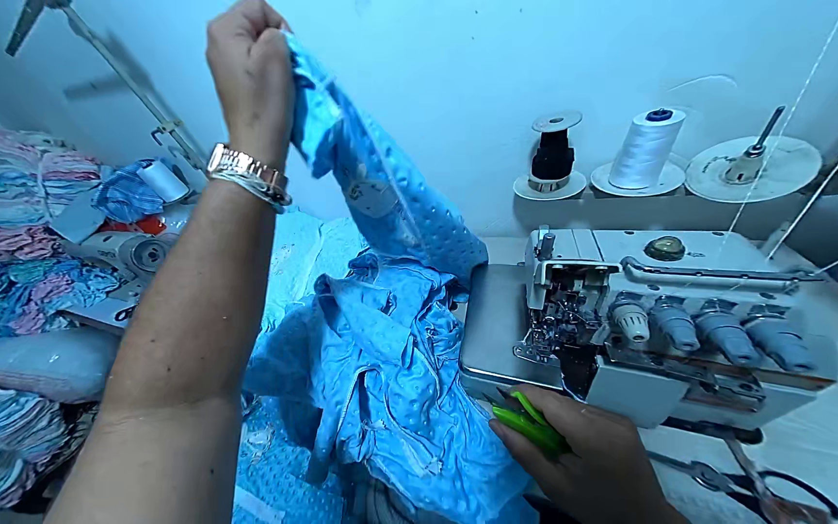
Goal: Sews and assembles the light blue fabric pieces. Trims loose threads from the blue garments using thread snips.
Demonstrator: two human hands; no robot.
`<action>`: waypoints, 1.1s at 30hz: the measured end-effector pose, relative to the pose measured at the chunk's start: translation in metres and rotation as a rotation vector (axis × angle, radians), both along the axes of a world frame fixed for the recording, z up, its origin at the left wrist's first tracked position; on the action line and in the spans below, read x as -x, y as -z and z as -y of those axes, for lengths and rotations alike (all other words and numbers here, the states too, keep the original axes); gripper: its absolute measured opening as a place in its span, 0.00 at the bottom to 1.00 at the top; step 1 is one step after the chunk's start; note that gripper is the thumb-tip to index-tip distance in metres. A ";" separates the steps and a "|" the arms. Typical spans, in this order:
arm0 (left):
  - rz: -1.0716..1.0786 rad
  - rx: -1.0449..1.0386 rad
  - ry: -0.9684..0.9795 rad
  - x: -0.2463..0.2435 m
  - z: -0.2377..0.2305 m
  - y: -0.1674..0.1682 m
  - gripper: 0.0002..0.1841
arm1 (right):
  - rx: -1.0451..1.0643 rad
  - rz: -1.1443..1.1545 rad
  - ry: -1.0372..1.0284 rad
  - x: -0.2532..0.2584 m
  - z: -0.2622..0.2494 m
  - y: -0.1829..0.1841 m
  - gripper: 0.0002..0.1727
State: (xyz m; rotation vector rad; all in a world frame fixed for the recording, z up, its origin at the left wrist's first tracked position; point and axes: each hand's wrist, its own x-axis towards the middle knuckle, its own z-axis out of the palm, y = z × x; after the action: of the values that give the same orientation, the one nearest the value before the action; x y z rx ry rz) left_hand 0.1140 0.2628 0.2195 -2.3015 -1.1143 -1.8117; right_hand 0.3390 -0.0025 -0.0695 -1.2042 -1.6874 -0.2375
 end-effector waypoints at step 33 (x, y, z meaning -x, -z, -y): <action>-0.472 0.428 0.608 0.000 0.054 0.082 0.13 | -0.045 -0.018 0.114 -0.004 0.018 -0.019 0.23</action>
State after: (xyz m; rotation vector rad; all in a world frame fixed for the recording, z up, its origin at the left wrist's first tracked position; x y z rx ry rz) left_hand 0.1142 0.2092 0.1377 -3.3620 -0.8361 -1.0538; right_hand 0.3430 -0.0201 -0.0500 -1.2665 -1.5920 -0.3323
